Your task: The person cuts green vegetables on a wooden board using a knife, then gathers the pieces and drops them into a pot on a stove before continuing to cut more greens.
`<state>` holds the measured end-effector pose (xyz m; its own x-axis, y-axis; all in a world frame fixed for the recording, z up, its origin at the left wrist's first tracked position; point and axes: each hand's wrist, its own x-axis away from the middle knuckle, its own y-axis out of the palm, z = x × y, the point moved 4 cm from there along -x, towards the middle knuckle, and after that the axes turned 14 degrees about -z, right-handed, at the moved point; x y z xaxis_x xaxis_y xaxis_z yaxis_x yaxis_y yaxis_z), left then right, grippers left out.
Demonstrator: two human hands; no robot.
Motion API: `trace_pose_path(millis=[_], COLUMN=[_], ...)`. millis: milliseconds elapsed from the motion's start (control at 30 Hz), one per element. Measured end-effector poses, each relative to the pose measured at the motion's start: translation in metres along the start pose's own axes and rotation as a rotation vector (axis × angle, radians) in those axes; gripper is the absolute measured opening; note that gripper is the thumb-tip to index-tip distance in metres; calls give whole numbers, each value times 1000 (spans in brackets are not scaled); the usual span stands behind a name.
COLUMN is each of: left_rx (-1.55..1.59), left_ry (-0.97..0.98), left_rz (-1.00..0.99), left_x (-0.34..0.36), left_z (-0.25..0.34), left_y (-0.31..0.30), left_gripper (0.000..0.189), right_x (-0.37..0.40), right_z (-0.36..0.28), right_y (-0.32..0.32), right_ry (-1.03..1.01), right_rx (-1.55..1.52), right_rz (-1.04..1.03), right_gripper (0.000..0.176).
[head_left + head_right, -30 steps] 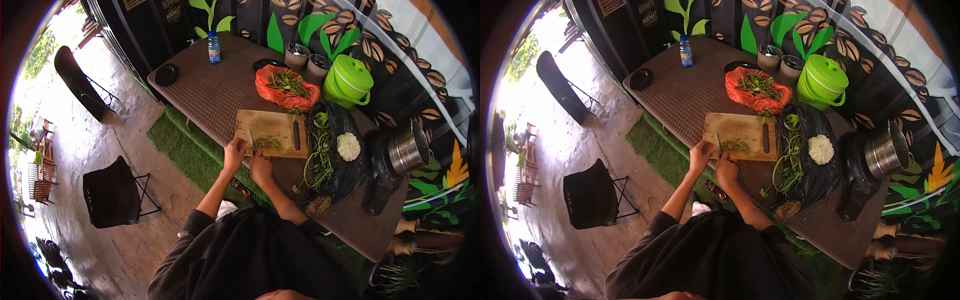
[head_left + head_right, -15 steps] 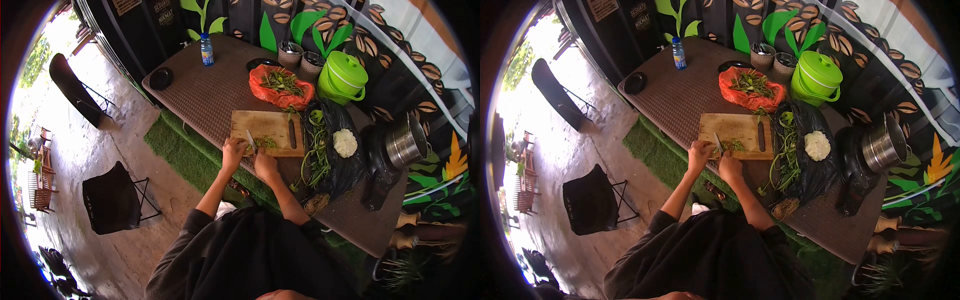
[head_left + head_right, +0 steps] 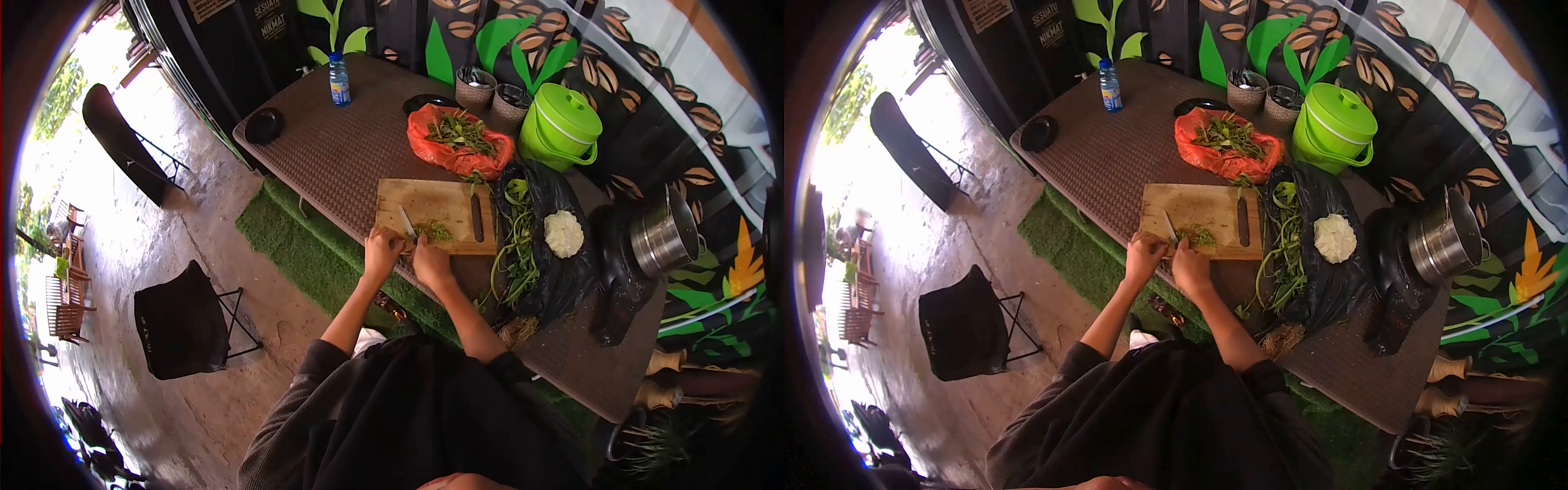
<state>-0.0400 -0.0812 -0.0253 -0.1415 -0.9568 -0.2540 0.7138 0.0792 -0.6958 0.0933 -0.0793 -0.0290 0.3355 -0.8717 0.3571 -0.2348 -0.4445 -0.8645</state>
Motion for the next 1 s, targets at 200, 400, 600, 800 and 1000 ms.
trace_pose_path(millis=[200, 400, 600, 800, 1000], left_rx=[1, -25, -17, -19, 125], left_ry=[11, -5, 33, 49, -89], left_rz=[-5, -7, 0, 29, 1], left_x=[0, 4, 4, 6, 3], left_z=[1, 1, 4, 0, -12], left_y=[1, 1, -2, 3, 5], left_gripper=[14, 13, 12, 13, 12], right_x=[17, 8, 8, 15, 2], right_z=[-11, -8, -11, -10, -7], right_y=[21, -1, 19, 10, 19], right_ry=[54, -17, 15, 22, -88], right_rx=[-32, -106, -96, -15, -50], right_rz=[199, -10, 116, -16, 213], right_gripper=[29, 28, 36, 35, 34])
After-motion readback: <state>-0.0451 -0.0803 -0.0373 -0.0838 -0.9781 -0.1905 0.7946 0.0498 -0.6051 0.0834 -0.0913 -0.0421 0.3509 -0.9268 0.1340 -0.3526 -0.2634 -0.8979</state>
